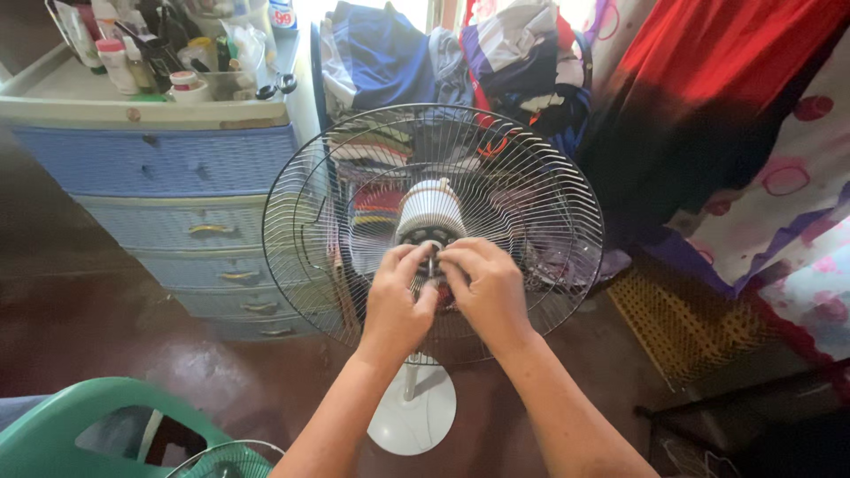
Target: The person removes the front wire cage of a standing electric fan, then unscrews the central hub nut to detach the fan blades. They reattach the blades, tighten the hub nut, and reinstall the front cage, completing the reassembly.
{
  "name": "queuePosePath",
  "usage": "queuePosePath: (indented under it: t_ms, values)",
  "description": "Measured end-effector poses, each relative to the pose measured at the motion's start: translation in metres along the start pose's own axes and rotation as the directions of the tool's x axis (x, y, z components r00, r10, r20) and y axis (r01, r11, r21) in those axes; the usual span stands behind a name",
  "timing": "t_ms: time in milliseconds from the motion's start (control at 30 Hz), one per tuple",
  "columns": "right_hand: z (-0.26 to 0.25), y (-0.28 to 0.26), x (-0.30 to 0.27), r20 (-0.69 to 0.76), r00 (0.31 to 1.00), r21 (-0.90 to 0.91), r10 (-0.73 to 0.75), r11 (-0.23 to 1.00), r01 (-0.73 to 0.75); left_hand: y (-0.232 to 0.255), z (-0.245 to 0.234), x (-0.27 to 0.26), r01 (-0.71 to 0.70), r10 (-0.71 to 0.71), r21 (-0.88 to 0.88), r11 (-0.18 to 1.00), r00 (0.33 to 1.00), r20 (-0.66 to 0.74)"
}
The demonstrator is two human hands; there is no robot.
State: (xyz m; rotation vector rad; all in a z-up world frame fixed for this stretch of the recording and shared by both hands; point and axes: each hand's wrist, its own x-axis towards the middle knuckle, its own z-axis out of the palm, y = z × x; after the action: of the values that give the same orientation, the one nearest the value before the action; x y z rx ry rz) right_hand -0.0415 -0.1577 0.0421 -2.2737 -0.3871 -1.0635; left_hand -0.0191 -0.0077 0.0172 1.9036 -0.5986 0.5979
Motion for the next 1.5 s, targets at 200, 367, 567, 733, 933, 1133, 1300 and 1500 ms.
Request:
queuePosePath:
  t_ms: [200, 367, 567, 733, 933, 1133, 1300, 1500]
  values:
    - [-0.037, -0.016, 0.049, -0.214, 0.946, -0.173, -0.242, 0.963, 0.207, 0.035, -0.022, 0.043, -0.231, 0.241, 0.095, 0.968, 0.963, -0.118]
    - [-0.067, -0.026, 0.084, -0.236, 0.891, -0.336, -0.387, 0.893, 0.299, 0.066, -0.040, 0.081, -0.399, 0.444, 0.230, 0.888, 0.873, -0.202]
    - [-0.075, -0.024, 0.104, -0.167, 0.907, -0.360, -0.388, 0.880, 0.310, 0.068, -0.047, 0.103, -0.426, 0.472, 0.228, 0.876, 0.855, -0.217]
    - [-0.056, -0.022, 0.043, -0.262, 0.935, -0.089, -0.240, 0.971, 0.224, 0.024, -0.031, 0.053, -0.095, 0.050, -0.166, 0.981, 0.965, -0.258]
    - [-0.001, -0.011, -0.037, 0.046, 0.996, 0.137, 0.081, 0.987, -0.087, -0.029, 0.004, -0.033, 0.412, -0.432, -0.349, 0.842, 0.902, 0.024]
    - [0.042, 0.020, -0.099, 0.281, 0.860, 0.169, 0.426, 0.860, -0.482, -0.084, 0.020, -0.074, 0.642, -0.585, -0.291, 0.709, 0.766, 0.266]
    - [0.072, 0.045, -0.147, 0.451, 0.640, 0.217, 0.622, 0.620, -0.754, -0.116, 0.045, -0.122, 0.742, -0.645, -0.368, 0.560, 0.670, 0.367]
    - [0.094, 0.065, -0.182, 0.533, 0.419, 0.355, 0.735, 0.255, -0.900, -0.135, 0.059, -0.147, 0.778, -0.784, -0.542, 0.317, 0.537, 0.312]
